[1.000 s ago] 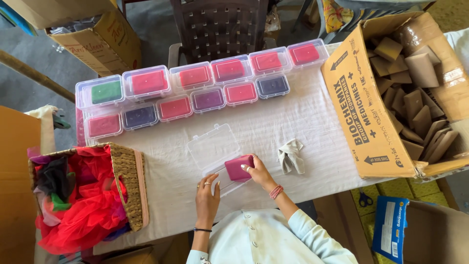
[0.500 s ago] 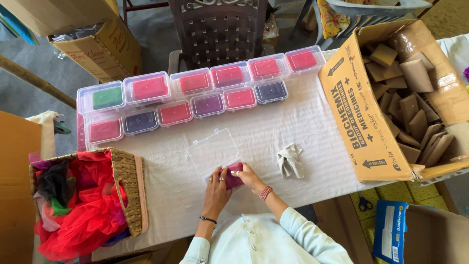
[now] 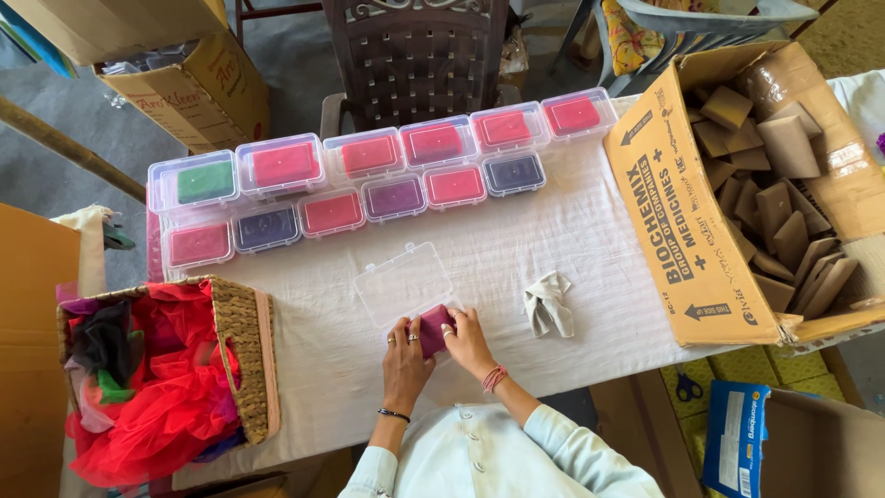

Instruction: Clean small plastic containers and prepare cardboard inserts for packaging.

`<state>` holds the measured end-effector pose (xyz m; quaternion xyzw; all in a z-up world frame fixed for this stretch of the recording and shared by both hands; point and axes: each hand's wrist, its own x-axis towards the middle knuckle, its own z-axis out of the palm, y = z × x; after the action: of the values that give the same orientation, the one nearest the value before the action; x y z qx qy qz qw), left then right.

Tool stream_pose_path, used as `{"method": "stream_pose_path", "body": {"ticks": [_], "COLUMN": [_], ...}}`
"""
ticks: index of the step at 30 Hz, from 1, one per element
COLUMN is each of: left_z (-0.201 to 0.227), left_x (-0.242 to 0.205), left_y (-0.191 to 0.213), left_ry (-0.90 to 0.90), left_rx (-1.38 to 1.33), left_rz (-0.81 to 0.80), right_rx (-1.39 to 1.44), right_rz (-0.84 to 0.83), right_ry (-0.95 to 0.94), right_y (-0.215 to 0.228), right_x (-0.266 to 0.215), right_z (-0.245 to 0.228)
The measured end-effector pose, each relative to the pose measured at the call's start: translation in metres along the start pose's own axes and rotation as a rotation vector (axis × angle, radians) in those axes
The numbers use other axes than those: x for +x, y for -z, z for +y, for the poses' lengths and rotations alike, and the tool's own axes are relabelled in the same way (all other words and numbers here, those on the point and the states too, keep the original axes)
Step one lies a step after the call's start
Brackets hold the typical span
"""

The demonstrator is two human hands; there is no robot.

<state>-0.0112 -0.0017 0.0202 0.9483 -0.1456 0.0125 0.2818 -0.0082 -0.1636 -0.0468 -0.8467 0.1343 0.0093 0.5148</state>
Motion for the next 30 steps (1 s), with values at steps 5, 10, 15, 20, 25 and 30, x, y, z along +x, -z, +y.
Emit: {"method": "stream_pose_path", "body": {"ticks": [5,10,15,20,25,30], "left_z": [0.002,0.004,-0.001,0.000,-0.001,0.000], "left_x": [0.001,0.002,-0.002,-0.002,-0.006,-0.015], "left_y": [0.002,0.001,-0.005,0.001,0.001,0.006], "left_ry": [-0.020,-0.025,-0.029,0.030,0.025,-0.044], "left_rx": [0.041,0.075,0.103,0.056,-0.044,-0.139], "left_rz": [-0.016,-0.012,-0.025,-0.045,-0.046,0.014], "right_rx": [-0.071,-0.426,-0.342,-0.311,-0.130,0.038], "right_rz": [0.052,0.083,0.052,0.035,-0.024,0.008], "right_ry": [0.016,0.187,0.232,0.281,0.177,0.121], "right_y": [0.022,0.026,0.022,0.033,0.046,0.070], "right_x": [-0.010,-0.011,-0.017,-0.018,-0.027,-0.046], "right_z": [-0.050,-0.051,-0.031,-0.040,-0.045,-0.041]}}
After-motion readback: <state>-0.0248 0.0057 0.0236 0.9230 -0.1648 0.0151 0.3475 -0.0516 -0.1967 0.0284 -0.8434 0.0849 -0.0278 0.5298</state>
